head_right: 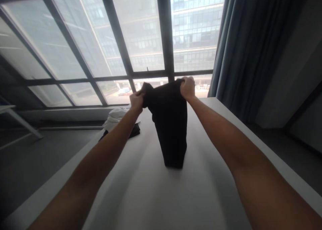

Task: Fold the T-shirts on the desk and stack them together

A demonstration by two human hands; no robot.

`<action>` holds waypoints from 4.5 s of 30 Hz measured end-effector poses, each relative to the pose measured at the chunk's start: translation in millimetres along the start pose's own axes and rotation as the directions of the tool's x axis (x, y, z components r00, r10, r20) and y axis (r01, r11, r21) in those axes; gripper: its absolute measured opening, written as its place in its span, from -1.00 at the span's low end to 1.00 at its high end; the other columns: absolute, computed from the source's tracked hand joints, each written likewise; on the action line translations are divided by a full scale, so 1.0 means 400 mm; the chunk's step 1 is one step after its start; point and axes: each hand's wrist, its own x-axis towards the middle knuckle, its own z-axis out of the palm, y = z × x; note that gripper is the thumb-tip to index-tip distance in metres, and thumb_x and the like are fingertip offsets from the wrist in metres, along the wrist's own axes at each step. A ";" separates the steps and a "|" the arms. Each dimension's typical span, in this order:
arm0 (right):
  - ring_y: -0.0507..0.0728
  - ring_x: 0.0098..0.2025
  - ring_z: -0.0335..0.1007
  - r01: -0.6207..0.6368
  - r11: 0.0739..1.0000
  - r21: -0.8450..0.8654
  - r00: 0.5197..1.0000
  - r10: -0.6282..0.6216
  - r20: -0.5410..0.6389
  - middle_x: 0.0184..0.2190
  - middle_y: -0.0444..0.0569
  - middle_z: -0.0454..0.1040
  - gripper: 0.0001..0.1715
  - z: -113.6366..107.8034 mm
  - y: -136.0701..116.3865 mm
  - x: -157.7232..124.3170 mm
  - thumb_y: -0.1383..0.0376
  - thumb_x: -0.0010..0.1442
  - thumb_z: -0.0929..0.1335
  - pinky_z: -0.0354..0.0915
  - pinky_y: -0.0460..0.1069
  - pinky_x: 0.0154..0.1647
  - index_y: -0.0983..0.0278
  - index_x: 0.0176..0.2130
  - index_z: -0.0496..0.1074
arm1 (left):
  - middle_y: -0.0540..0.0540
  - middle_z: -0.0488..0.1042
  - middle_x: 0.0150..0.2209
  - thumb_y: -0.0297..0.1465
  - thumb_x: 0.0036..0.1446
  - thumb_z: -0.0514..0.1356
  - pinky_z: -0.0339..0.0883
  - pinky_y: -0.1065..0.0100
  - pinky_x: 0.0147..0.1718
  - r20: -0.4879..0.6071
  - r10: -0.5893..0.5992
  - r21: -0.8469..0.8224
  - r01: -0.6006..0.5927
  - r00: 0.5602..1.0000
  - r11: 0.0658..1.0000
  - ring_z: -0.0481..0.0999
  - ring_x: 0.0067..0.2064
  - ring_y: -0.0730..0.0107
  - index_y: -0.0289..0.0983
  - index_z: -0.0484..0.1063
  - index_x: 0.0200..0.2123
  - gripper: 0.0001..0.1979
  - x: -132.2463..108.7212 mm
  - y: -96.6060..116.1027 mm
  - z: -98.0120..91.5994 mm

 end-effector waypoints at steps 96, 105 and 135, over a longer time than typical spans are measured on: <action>0.31 0.42 0.04 -0.019 0.900 -0.436 0.861 0.237 0.451 0.36 0.19 0.23 -0.36 -0.117 0.477 -0.836 0.07 0.40 0.19 -0.04 0.25 0.39 0.30 0.33 0.30 | -0.17 0.16 0.41 -0.10 0.38 0.02 -0.04 -0.20 0.30 0.654 -0.205 0.743 -0.565 0.729 0.359 0.04 0.44 -0.10 -0.03 0.29 0.33 -0.50 -0.388 -0.510 -0.154; 0.26 0.41 0.06 -0.058 0.924 -0.379 0.906 0.208 0.369 0.33 0.13 0.30 -0.42 -0.128 0.462 -0.827 0.11 0.43 0.14 -0.07 0.25 0.42 0.31 0.23 0.42 | -0.20 0.49 0.14 -0.23 0.42 -0.01 0.32 0.10 0.10 0.661 -0.118 0.729 -0.596 0.741 0.336 0.46 0.13 0.07 -0.13 0.45 0.16 -0.62 -0.324 -0.469 -0.131; 0.25 0.02 0.38 0.069 0.888 -0.454 0.832 0.200 0.518 -0.10 0.07 0.55 -0.80 -0.108 0.549 -0.592 0.34 0.26 0.35 0.16 0.16 0.10 0.20 -0.16 0.59 | -0.05 0.50 -0.25 -0.49 0.11 0.22 0.43 0.31 -0.08 0.818 0.004 0.461 -0.661 0.575 0.593 0.56 -0.20 0.29 -0.19 0.65 -0.19 -0.75 -0.081 -0.493 -0.053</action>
